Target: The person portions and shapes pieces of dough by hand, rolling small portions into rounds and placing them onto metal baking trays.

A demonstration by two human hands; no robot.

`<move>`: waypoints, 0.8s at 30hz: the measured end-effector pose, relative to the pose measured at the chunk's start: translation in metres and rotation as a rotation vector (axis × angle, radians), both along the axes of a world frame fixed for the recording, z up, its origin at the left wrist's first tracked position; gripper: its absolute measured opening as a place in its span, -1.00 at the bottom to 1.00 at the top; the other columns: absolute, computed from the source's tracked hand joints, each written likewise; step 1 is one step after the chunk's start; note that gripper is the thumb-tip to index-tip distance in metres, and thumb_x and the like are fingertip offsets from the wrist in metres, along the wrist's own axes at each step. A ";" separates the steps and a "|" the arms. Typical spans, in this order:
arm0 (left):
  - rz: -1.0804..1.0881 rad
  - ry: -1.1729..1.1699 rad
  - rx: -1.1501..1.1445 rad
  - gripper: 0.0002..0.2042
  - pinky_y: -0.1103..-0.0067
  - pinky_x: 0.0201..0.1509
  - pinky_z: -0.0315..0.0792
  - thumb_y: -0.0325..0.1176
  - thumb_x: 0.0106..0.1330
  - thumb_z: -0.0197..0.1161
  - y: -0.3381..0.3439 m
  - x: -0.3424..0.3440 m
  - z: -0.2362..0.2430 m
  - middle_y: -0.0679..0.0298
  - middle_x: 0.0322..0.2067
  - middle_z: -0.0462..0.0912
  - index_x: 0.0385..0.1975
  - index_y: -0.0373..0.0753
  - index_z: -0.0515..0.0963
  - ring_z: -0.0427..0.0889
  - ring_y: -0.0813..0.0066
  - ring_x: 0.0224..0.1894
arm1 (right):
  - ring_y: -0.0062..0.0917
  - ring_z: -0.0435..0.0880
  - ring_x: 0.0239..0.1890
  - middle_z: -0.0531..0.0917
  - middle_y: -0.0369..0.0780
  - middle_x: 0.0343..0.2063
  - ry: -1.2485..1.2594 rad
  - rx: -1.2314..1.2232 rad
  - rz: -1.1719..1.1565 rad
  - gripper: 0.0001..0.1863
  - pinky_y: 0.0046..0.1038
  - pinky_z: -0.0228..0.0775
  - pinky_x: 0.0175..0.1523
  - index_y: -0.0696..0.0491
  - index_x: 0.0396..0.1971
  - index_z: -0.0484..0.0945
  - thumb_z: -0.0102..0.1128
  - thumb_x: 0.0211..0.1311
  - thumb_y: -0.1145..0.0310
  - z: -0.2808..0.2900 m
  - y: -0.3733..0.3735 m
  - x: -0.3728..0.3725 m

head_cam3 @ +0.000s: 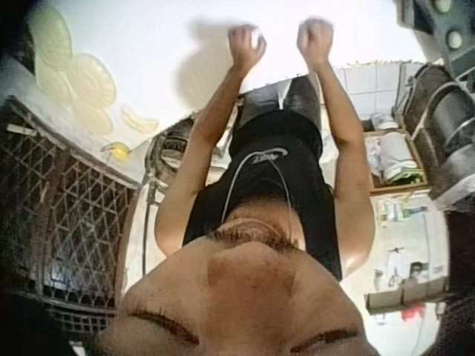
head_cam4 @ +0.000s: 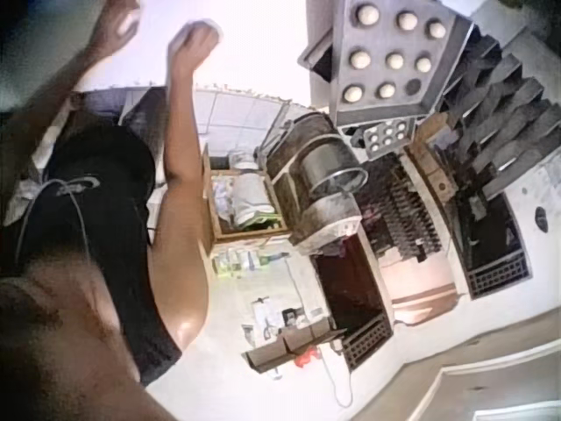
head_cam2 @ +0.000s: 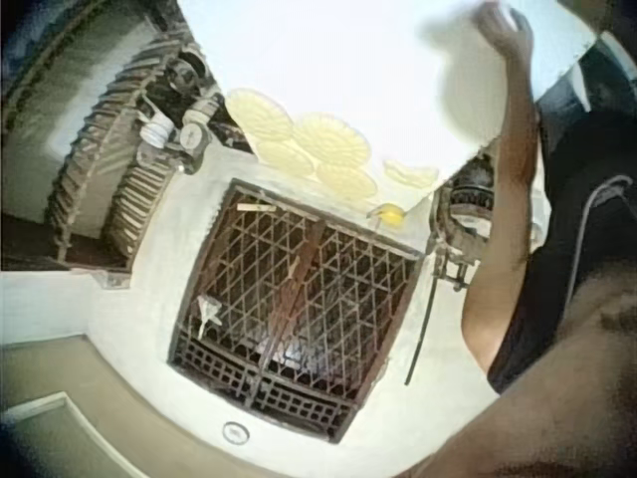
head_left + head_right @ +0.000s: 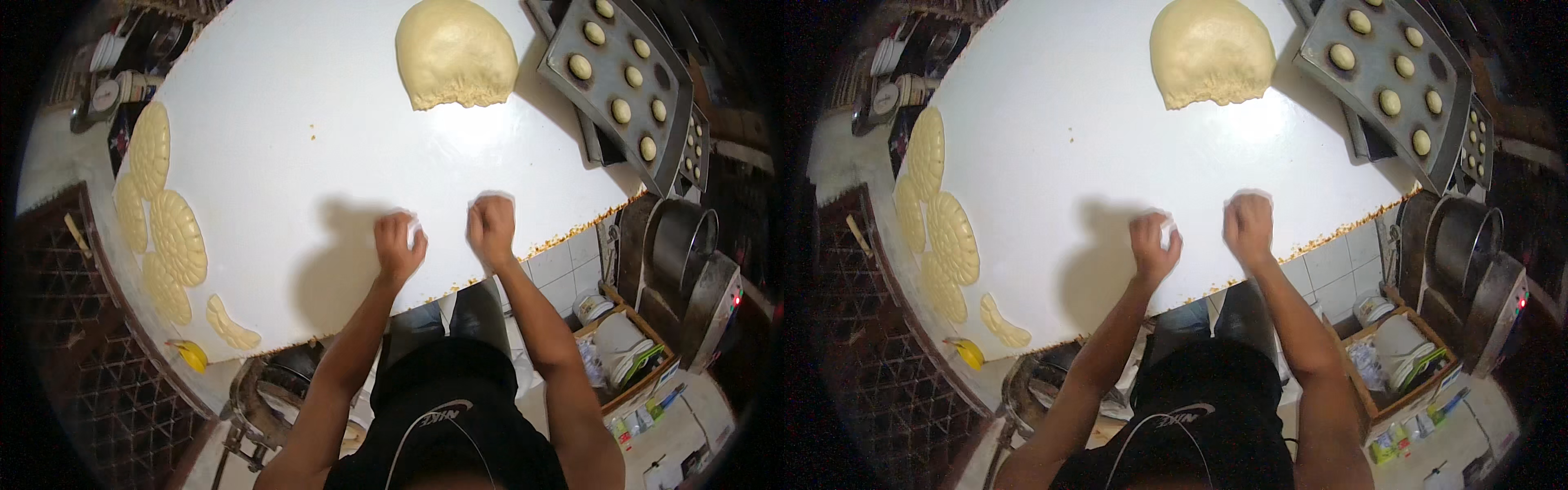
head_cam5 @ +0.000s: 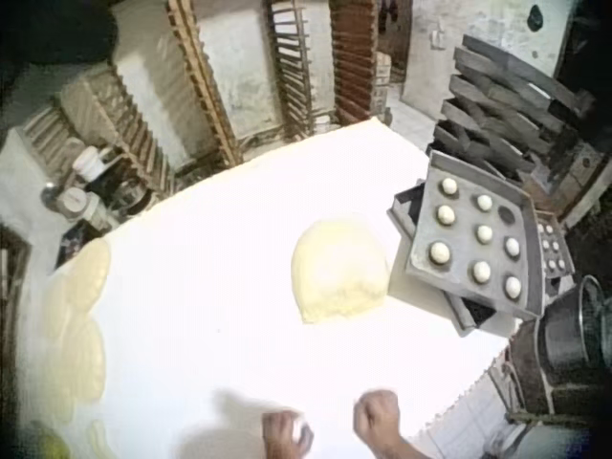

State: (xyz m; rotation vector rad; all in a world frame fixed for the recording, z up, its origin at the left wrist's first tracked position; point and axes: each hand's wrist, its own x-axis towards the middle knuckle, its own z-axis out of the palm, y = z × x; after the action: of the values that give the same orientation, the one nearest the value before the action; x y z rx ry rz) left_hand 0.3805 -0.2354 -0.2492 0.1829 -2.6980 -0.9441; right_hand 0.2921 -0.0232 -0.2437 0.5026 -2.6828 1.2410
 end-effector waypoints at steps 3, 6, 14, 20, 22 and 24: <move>-0.089 0.057 0.105 -0.71 0.20 0.04 0.47 -0.64 0.09 0.42 -0.060 0.031 -0.019 0.10 -0.19 0.62 -0.22 -0.23 0.54 0.58 0.04 -0.06 | -0.11 0.56 -0.21 0.63 -0.14 -0.33 0.034 0.104 0.223 -0.86 -0.10 0.38 0.01 0.09 -0.39 0.55 0.38 0.13 0.55 -0.009 0.063 -0.006; 0.189 0.110 -0.126 -0.76 0.14 0.14 0.43 -0.57 0.17 0.39 -0.030 -0.038 -0.007 0.08 -0.16 0.61 -0.18 -0.26 0.55 0.56 -0.02 -0.01 | -0.10 0.53 -0.19 0.58 -0.11 -0.32 0.101 0.239 -0.271 -0.84 -0.10 0.34 0.00 0.08 -0.37 0.52 0.37 0.15 0.53 0.004 0.000 -0.049; 0.102 -0.017 -0.055 -0.72 0.14 0.22 0.40 -0.56 0.17 0.39 -0.039 -0.016 -0.002 0.04 -0.07 0.59 -0.13 -0.27 0.53 0.50 -0.03 0.11 | -0.12 0.52 -0.18 0.59 -0.11 -0.29 0.110 0.265 -0.317 -0.84 -0.11 0.33 0.01 0.07 -0.36 0.51 0.36 0.15 0.52 0.011 0.007 -0.044; -0.078 -0.080 0.120 -0.67 0.10 0.32 0.33 -0.51 0.21 0.39 -0.053 0.055 -0.013 0.01 0.01 0.60 -0.02 -0.31 0.54 0.48 -0.07 0.17 | -0.11 0.51 -0.19 0.58 -0.11 -0.34 0.020 0.064 0.204 -0.83 -0.11 0.34 -0.07 0.06 -0.41 0.49 0.36 0.14 0.52 0.011 0.053 0.005; 0.092 -0.181 0.061 -0.52 0.07 0.43 0.27 -0.45 0.25 0.39 -0.024 0.025 -0.007 -0.10 0.19 0.51 0.17 -0.36 0.46 0.38 -0.15 0.33 | -0.13 0.45 -0.26 0.51 -0.08 -0.36 0.148 0.208 -0.259 -0.81 -0.08 0.30 -0.11 0.08 -0.42 0.47 0.36 0.12 0.51 0.013 0.014 -0.031; 0.126 -0.005 0.030 -0.41 0.01 0.46 0.23 -0.44 0.26 0.40 0.018 -0.002 0.022 -0.19 0.31 0.40 0.29 -0.39 0.37 0.31 -0.20 0.40 | -0.08 0.56 -0.12 0.58 -0.02 -0.20 -0.149 0.173 -0.198 -0.83 -0.03 0.43 0.04 0.13 -0.34 0.51 0.38 0.16 0.51 0.003 -0.008 0.002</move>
State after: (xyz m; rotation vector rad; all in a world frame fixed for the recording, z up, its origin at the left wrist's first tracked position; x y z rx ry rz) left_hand 0.3781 -0.2176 -0.2269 0.3571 -2.6422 -0.9484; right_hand 0.2944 -0.0316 -0.2409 0.1634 -2.8954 1.0373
